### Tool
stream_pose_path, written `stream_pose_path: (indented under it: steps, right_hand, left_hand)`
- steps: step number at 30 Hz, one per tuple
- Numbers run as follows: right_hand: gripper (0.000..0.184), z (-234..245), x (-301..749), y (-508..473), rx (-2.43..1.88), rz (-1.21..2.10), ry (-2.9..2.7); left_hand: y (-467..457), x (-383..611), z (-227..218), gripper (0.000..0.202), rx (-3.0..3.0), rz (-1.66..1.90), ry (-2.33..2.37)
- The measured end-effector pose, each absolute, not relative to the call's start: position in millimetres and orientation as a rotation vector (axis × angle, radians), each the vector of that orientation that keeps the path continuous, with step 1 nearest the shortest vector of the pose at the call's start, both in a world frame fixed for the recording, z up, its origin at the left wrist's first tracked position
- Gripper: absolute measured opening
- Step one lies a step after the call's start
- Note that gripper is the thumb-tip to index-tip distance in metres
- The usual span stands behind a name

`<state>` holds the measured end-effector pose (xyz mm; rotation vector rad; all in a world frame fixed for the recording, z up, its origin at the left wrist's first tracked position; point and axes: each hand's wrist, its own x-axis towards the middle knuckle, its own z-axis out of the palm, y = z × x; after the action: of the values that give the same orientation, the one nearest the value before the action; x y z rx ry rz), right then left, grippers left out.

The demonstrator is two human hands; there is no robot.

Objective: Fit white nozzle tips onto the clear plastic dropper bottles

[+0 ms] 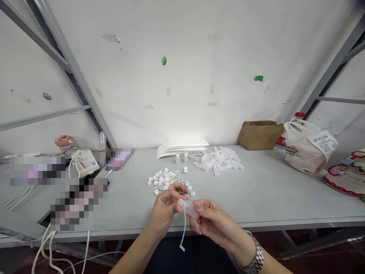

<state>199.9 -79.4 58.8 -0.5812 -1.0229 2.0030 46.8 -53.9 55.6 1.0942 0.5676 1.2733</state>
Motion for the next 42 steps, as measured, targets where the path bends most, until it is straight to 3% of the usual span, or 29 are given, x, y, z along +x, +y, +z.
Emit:
stream_pose_path:
  steps: [4,9,16,23,31,37,42]
  right_hand:
    - [0.032,52,198,-79,-0.457,2.176,-0.873]
    - [0.029,53,197,-78,-0.477,2.08,-0.847]
    - [0.03,59,205,-73,-0.53,1.969,-0.865]
    - [0.035,70,213,-72,-0.681,1.785,-1.016]
    - [0.023,66,207,-85,-1.028,1.028,-1.425]
    - [0.016,57,206,-90,-0.96,0.6,-1.629]
    - [0.029,57,206,-89,-0.812,0.262,-1.794]
  left_hand:
    - [-55,46,56,0.023,1.122,1.24,0.545]
    - [-52,43,56,0.023,1.184,1.275,0.636]
    - [-55,39,70,0.06,0.795,1.172,0.528]
    - [-61,38,76,0.065,0.814,1.138,0.531]
    - [-69,44,73,0.032,1.184,1.268,0.753]
    - [-72,48,73,0.018,1.198,1.338,0.781]
    - [-73,49,71,0.009,1.179,1.351,0.794]
